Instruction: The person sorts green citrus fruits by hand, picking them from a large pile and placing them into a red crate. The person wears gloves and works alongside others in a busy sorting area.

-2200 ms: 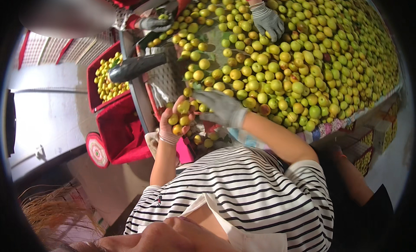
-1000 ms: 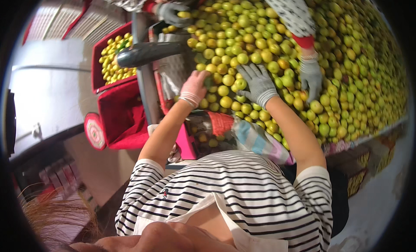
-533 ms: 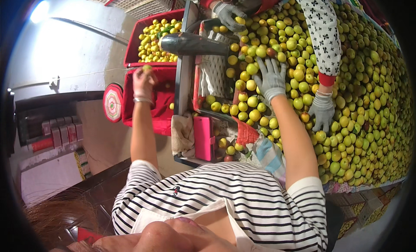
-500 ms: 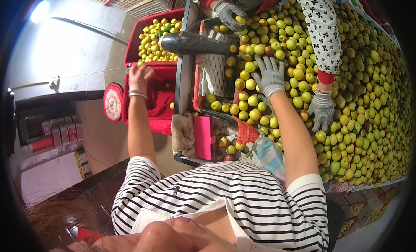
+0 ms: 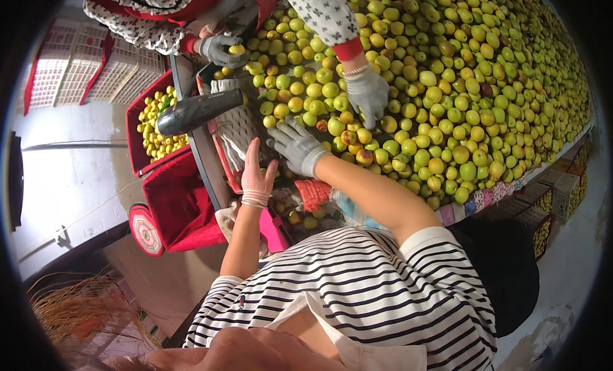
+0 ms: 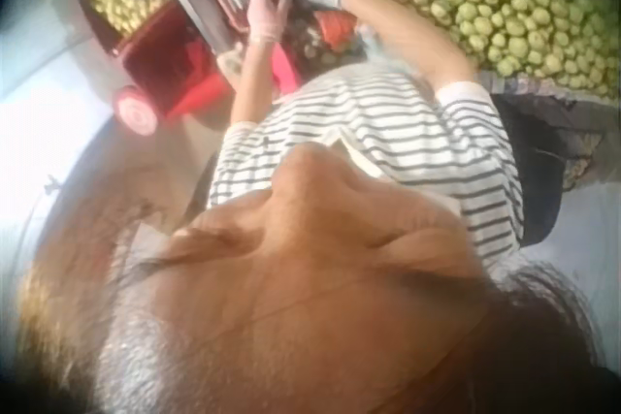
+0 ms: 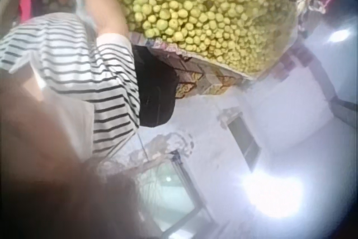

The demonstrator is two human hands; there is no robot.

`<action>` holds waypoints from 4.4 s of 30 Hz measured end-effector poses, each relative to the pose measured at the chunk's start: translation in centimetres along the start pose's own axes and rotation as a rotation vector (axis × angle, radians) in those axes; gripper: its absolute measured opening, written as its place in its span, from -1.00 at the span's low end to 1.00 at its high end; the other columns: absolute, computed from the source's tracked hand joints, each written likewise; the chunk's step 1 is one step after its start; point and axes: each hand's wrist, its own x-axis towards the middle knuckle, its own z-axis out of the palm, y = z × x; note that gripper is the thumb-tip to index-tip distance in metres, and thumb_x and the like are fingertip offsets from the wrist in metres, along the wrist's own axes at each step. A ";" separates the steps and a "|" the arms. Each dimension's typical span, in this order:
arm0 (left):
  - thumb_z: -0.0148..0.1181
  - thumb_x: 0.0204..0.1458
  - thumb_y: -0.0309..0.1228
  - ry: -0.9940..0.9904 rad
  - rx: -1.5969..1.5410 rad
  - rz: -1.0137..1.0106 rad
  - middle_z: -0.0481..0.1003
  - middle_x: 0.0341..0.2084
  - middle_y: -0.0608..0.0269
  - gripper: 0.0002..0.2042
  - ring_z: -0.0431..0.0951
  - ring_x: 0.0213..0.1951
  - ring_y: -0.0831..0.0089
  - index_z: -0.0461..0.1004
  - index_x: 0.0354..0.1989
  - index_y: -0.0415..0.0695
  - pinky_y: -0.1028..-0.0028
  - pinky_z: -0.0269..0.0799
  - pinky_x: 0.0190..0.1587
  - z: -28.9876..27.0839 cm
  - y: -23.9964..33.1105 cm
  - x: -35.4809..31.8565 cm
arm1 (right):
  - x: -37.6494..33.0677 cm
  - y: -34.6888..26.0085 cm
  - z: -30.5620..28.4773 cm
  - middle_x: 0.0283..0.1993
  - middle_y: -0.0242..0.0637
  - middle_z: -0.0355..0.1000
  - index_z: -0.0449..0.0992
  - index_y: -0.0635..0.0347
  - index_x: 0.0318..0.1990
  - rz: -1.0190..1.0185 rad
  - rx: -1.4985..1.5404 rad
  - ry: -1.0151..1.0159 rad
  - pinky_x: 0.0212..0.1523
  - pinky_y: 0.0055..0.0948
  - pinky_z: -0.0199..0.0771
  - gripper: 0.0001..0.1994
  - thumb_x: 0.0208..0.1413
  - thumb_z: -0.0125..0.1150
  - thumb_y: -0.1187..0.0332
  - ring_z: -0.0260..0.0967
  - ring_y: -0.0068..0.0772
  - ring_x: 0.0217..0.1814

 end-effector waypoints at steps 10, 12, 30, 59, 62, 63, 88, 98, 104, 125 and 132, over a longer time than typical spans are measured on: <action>0.26 -0.02 -0.23 -0.045 0.053 -0.189 0.37 0.12 0.03 -0.36 0.41 0.09 0.08 0.20 0.26 -0.06 0.27 0.40 0.05 -0.8 0.5 -0.7 | -3.5 11.7 -6.9 0.38 -0.25 0.08 0.18 -0.01 0.30 0.192 -0.027 0.171 0.42 -0.15 -0.02 -0.35 0.05 0.20 0.09 0.03 -0.11 0.40; 0.24 -0.01 -0.21 -0.041 0.080 -0.199 0.37 0.11 0.03 -0.38 0.42 0.08 0.07 0.21 0.26 -0.05 0.26 0.40 0.04 -0.8 0.3 -0.8 | -1.5 11.7 -6.9 0.40 -0.27 0.05 0.11 -0.04 0.34 0.237 -0.283 -0.048 0.46 -0.14 -0.19 -0.33 0.10 0.12 -0.01 0.00 -0.17 0.42; 0.11 0.07 -0.28 0.040 0.045 -0.215 0.52 -0.08 0.16 -0.60 0.56 -0.14 0.24 0.37 0.11 -0.03 0.35 0.46 -0.08 0.5 -0.8 -0.3 | -0.5 9.5 -5.3 0.24 -0.16 0.18 0.24 -0.06 0.18 0.567 0.025 -0.165 0.17 -0.05 0.26 -0.57 0.13 0.06 0.37 0.30 -0.12 0.22; 0.09 0.05 -0.26 -0.061 -0.020 -0.144 0.49 -0.16 0.07 -0.63 0.51 -0.14 0.05 0.37 0.05 -0.01 0.18 0.45 -0.11 -1.2 -0.4 -0.4 | 11.0 4.8 -13.4 -0.08 -0.04 0.52 0.57 0.12 -0.10 0.408 0.023 -0.506 0.03 -0.23 0.46 -0.58 -0.02 0.10 0.04 0.48 -0.08 -0.01; 0.10 0.05 -0.27 -0.117 -0.032 -0.194 0.49 -0.17 0.08 -0.63 0.51 -0.15 0.06 0.37 0.05 -0.02 0.17 0.45 -0.13 -2.0 0.3 0.0 | 19.1 7.1 -14.3 -0.08 -0.01 0.52 0.56 0.16 -0.11 0.380 0.085 -0.215 0.09 -0.28 0.39 -0.46 -0.01 0.12 -0.14 0.46 -0.05 0.02; 0.08 0.06 -0.29 -0.108 -0.048 -0.176 0.50 -0.17 0.08 -0.66 0.51 -0.16 0.06 0.38 0.04 -0.03 0.17 0.45 -0.14 -2.1 0.5 0.1 | 21.0 9.2 -13.4 -0.13 -0.04 0.53 0.55 0.16 -0.10 0.436 0.211 -0.021 0.03 -0.28 0.42 -0.47 0.00 0.13 -0.12 0.48 -0.06 -0.05; 0.10 0.08 -0.26 -0.088 0.026 -0.155 0.51 -0.10 0.09 -0.66 0.51 -0.08 0.09 0.42 0.04 -0.01 0.25 0.45 -0.07 -1.5 0.8 0.1 | -5.5 0.8 -7.7 0.38 -0.18 0.07 0.18 -0.04 0.30 0.326 0.298 0.125 0.32 -0.18 0.14 -0.30 -0.02 0.24 0.03 0.08 -0.07 0.37; 0.13 0.07 -0.22 -0.049 0.128 -0.057 0.35 0.11 0.05 -0.46 0.42 0.05 0.04 0.21 0.24 -0.02 0.20 0.41 -0.01 -0.7 0.0 -0.4 | -19.1 1.4 -5.6 0.41 -0.06 -0.04 0.24 0.01 0.26 0.404 -0.232 -0.204 0.45 -0.02 -0.26 -0.24 -0.09 0.26 -0.10 -0.22 -0.01 0.48; 0.22 -0.02 -0.33 0.035 -0.116 0.208 0.39 0.06 0.06 -0.52 0.42 0.05 0.05 0.35 0.13 -0.09 0.21 0.41 0.01 0.7 -1.1 1.4 | -15.1 1.3 -4.3 0.42 0.07 -0.09 0.01 0.01 0.39 0.477 -0.171 -0.099 0.45 0.06 -0.42 -0.09 -0.07 0.18 -0.19 -0.18 0.01 0.47; 0.00 -0.13 -0.56 0.061 -1.291 -0.246 0.42 -0.11 0.06 -0.61 0.51 -0.08 0.13 0.39 -0.02 -0.22 0.19 0.54 -0.10 1.9 -0.6 10.6 | -5.6 3.2 -1.6 0.32 -0.01 0.14 0.20 0.21 0.26 0.484 0.378 0.610 0.30 -0.12 0.15 -0.41 0.18 -0.08 0.01 0.10 0.04 0.34; 0.11 0.03 -0.38 -0.024 -1.845 -0.461 0.44 -0.11 0.14 -0.61 0.49 -0.14 0.21 0.37 0.07 -0.17 0.27 0.54 -0.25 3.1 -5.1 11.1 | -2.7 2.9 0.0 0.39 -0.01 0.07 0.10 0.17 0.34 0.413 0.607 0.605 0.31 -0.19 0.16 -0.39 0.21 -0.01 0.08 0.07 0.02 0.39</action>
